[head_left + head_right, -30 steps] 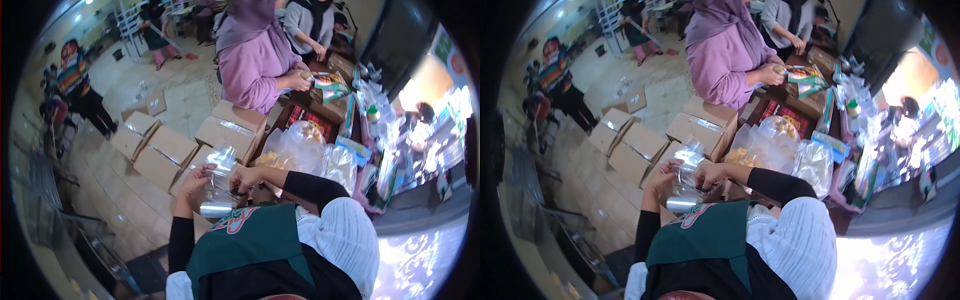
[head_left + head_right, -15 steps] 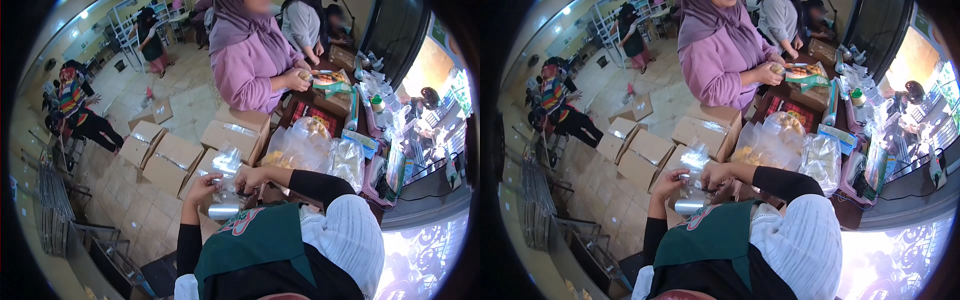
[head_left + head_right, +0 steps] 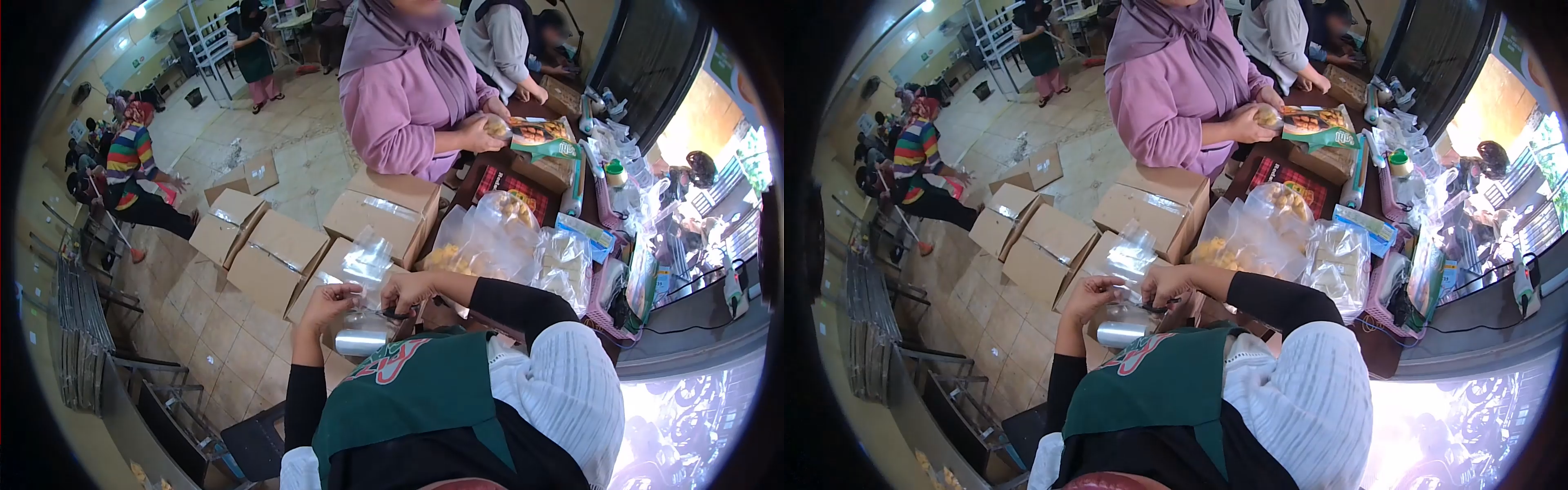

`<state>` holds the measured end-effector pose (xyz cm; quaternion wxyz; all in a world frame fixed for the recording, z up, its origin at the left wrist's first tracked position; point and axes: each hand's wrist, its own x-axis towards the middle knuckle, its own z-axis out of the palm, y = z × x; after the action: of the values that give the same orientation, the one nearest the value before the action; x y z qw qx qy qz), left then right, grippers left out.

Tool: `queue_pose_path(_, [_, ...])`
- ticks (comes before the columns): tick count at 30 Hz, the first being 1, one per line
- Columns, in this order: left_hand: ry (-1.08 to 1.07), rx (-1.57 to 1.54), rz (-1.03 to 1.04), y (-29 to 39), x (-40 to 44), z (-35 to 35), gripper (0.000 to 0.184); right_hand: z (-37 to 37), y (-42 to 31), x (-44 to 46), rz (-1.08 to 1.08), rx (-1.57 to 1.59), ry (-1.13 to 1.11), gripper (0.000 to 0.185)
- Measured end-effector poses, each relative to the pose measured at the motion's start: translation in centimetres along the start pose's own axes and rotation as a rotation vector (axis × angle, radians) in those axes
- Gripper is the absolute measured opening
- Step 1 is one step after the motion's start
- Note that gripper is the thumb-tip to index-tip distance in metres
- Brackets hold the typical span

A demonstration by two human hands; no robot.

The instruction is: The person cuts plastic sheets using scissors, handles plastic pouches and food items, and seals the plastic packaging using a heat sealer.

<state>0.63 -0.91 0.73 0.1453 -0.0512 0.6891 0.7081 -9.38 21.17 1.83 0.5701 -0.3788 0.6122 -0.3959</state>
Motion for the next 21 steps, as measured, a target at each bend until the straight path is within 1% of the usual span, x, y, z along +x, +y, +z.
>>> queue_pose_path(2, [0.037,0.004,0.034,-0.2,0.0,0.4,0.025,0.1,0.2,0.0,-0.007,0.008,0.005,0.028])
queue_pose_path(6, [0.24,0.182,0.1,-0.8,-0.3,2.4,0.025,-0.1,-0.3,-0.3,0.006,-0.024,0.0,0.029])
queue_pose_path(9, [0.335,0.161,0.167,-1.6,0.0,3.3,0.025,-0.2,0.3,0.0,0.021,-0.015,-0.005,0.029])
queue_pose_path(13, [0.347,0.168,0.195,-2.0,0.3,3.0,0.024,-0.3,0.7,0.1,0.035,0.035,-0.005,0.029])
queue_pose_path(17, [0.311,0.076,0.08,-1.2,0.1,3.0,0.027,-0.2,0.4,-0.1,0.047,0.029,0.009,0.029])
queue_pose_path(21, [0.307,0.016,0.109,-1.1,0.1,3.0,0.028,-0.4,0.4,-0.1,0.039,0.049,-0.005,0.028])
